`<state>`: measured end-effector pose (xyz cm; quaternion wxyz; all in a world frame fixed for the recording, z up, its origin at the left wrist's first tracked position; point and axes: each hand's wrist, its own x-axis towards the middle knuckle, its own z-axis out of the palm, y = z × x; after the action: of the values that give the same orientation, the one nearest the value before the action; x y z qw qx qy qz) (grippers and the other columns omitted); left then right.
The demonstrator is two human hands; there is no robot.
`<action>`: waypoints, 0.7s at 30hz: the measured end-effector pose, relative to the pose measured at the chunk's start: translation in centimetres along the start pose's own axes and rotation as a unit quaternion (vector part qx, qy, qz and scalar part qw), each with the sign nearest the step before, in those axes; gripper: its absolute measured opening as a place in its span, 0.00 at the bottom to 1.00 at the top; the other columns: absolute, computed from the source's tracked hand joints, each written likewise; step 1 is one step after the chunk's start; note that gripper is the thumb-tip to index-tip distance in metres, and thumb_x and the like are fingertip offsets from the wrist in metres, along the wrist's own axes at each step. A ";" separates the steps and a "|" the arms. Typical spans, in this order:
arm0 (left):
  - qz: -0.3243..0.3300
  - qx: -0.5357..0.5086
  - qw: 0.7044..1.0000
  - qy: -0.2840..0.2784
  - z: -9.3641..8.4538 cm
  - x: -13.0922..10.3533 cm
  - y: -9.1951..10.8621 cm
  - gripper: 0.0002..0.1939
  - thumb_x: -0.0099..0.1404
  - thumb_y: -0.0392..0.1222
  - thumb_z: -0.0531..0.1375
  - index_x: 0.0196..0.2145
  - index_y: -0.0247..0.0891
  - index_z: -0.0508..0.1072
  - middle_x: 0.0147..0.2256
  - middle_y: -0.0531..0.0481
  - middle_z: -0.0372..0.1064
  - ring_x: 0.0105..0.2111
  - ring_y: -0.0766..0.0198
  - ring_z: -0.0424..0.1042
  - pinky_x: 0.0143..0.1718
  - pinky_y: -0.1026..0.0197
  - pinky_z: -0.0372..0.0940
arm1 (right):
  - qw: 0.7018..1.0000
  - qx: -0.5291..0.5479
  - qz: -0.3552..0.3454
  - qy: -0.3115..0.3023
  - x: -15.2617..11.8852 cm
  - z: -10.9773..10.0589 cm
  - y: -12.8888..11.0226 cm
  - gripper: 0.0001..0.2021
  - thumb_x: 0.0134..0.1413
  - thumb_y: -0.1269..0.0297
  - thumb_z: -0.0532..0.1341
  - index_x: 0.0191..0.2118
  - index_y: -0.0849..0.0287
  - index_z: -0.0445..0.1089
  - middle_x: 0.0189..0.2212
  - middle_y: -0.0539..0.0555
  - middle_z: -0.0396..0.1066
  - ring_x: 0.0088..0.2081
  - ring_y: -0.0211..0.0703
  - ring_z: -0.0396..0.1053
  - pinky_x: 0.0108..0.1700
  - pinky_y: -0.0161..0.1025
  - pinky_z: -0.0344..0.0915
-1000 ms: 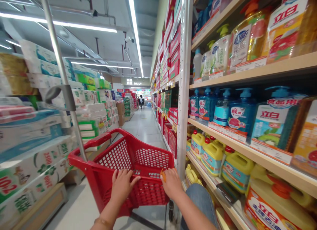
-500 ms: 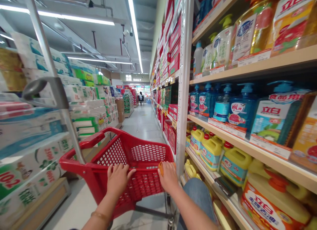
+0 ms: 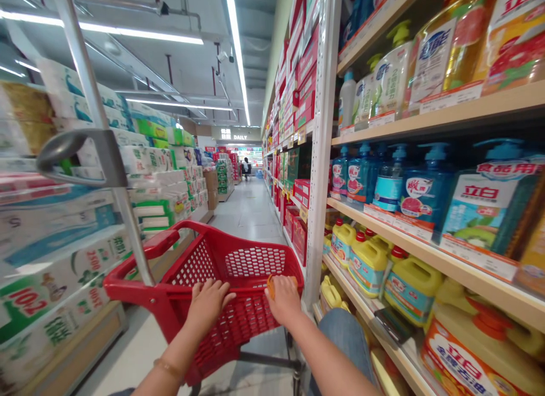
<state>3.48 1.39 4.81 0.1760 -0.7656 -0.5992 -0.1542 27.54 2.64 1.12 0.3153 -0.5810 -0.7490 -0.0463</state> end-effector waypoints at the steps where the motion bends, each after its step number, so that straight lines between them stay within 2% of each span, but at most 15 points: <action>1: -0.007 -0.005 1.000 0.004 0.2 0.1 0.5 0.18 0.70 0.53 0.47 0.37 0.45 0.73 0.38 0.49 0.74 0.44 0.54 0.64 0.51 0.47 0.48 | 1.000 0.011 -0.028 0.008 -0.2 0.6 -0.8 0.16 0.60 0.61 0.56 0.50 0.62 0.65 0.47 0.61 0.69 0.52 0.52 0.64 0.58 0.50 0.53; 4: -0.006 -0.006 1.000 0.012 0.1 0.0 0.4 0.19 0.71 0.52 0.46 0.34 0.45 0.73 0.36 0.49 0.73 0.43 0.56 0.64 0.50 0.49 0.49 | 0.997 0.030 -0.073 0.019 -0.6 1.6 -1.9 0.18 0.60 0.60 0.56 0.54 0.60 0.63 0.50 0.60 0.68 0.54 0.52 0.62 0.59 0.49 0.52; 8: -0.030 0.041 0.998 0.032 -1.0 -0.5 -1.9 0.18 0.69 0.54 0.49 0.35 0.43 0.73 0.37 0.47 0.72 0.43 0.55 0.64 0.52 0.49 0.49 | 0.999 0.016 -0.037 0.015 0.1 0.9 -0.5 0.12 0.62 0.60 0.53 0.47 0.58 0.67 0.42 0.59 0.71 0.47 0.52 0.65 0.55 0.50 0.56; 10: -0.046 0.062 0.997 0.028 -1.4 -0.7 -2.3 0.18 0.69 0.54 0.49 0.35 0.42 0.73 0.37 0.47 0.72 0.43 0.54 0.64 0.52 0.48 0.48 | 1.000 0.005 -0.012 0.016 0.6 0.4 0.1 0.12 0.62 0.59 0.53 0.44 0.59 0.68 0.40 0.60 0.71 0.46 0.53 0.66 0.54 0.51 0.56; 14: -0.056 0.065 0.996 0.028 -1.4 -0.5 -0.8 0.19 0.70 0.52 0.47 0.36 0.42 0.74 0.37 0.46 0.72 0.44 0.53 0.65 0.53 0.45 0.47 | 1.000 0.010 0.008 0.014 1.0 1.2 -1.1 0.14 0.60 0.61 0.54 0.47 0.62 0.68 0.44 0.62 0.71 0.50 0.55 0.65 0.58 0.53 0.54; 17: -0.036 0.029 0.999 0.008 -1.2 -0.4 0.5 0.18 0.71 0.47 0.45 0.43 0.44 0.74 0.39 0.47 0.73 0.45 0.54 0.65 0.53 0.45 0.47 | 0.998 0.040 -0.053 0.008 0.6 2.6 -2.5 0.21 0.59 0.60 0.56 0.56 0.63 0.63 0.55 0.63 0.66 0.59 0.56 0.58 0.61 0.53 0.51; 19: 0.004 0.000 1.000 -0.015 -1.4 -0.6 0.6 0.17 0.71 0.45 0.46 0.49 0.48 0.72 0.40 0.48 0.73 0.45 0.56 0.65 0.52 0.47 0.48 | 0.995 0.058 -0.085 0.007 0.5 3.1 -2.4 0.24 0.60 0.59 0.55 0.59 0.62 0.60 0.58 0.62 0.63 0.61 0.55 0.56 0.62 0.52 0.50; 21: 0.016 -0.001 1.000 -0.003 -2.0 -1.1 0.2 0.18 0.71 0.46 0.46 0.50 0.48 0.71 0.40 0.48 0.73 0.45 0.56 0.66 0.52 0.49 0.49 | 0.994 0.065 -0.082 0.012 0.9 3.0 -1.4 0.22 0.60 0.60 0.54 0.58 0.60 0.61 0.57 0.61 0.65 0.60 0.53 0.58 0.62 0.52 0.50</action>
<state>3.39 -0.52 6.06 0.1759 -0.7755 -0.5876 -0.1493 24.90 4.20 -0.35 0.3564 -0.4956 -0.7915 -0.0299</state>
